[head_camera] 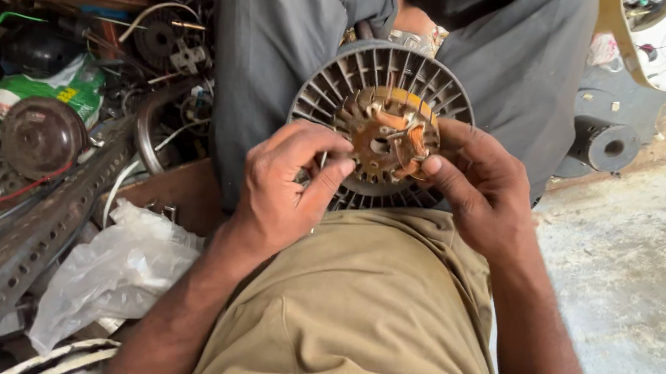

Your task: The person wires a fan motor stator by hand while sitting on the floor, using a thin tool to manipulate the copper windings.

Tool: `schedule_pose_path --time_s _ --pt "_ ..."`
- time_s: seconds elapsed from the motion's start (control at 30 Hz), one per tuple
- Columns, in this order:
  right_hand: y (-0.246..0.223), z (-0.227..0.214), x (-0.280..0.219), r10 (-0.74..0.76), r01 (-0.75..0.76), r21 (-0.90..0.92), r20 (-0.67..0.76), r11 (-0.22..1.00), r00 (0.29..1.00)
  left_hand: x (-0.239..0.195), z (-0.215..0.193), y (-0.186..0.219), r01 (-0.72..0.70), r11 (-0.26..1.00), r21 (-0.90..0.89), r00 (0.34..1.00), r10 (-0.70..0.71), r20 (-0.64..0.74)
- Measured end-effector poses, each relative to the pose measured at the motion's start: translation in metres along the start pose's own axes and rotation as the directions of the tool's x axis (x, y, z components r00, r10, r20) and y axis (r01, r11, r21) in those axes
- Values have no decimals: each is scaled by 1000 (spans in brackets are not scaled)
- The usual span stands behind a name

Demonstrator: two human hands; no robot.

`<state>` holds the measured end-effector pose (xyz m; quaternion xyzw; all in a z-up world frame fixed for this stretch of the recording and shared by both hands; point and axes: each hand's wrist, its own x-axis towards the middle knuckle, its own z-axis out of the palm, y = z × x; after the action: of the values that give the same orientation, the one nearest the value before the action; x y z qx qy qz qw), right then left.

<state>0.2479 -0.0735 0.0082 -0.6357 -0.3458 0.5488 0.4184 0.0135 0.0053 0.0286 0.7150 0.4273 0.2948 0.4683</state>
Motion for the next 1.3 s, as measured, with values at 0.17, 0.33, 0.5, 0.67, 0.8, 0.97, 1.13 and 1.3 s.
schedule_pose_path --time_s 0.17,0.33,0.5,0.67,0.8,0.97,1.13,1.3 --pt "-10 0 -11 -228 232 -140 43 963 973 1 -10 21 -232 951 206 964 253 -79" --pt "-20 6 -17 -343 351 -245 77 904 936 3 -4 21 -595 727 343 801 571 178" --pt "-18 4 -17 -358 366 -269 82 891 930 -6 -11 21 -611 714 342 787 594 166" --pt "-8 0 -18 -377 388 -272 97 880 921 -11 -24 13 -493 847 200 863 505 -10" --pt "-7 -4 -20 -382 400 -299 119 866 916 -7 -26 12 -346 937 58 934 349 -80" --pt "-15 5 -27 -328 347 -98 164 933 930 -5 -22 16 -347 937 -44 938 346 -25" --pt "-18 22 -32 -316 334 -73 190 940 930 -12 -12 14 -313 950 -5 949 313 -24" --pt "-19 18 -28 -309 318 -16 205 948 929 -23 -11 10 -316 949 3 949 316 18"
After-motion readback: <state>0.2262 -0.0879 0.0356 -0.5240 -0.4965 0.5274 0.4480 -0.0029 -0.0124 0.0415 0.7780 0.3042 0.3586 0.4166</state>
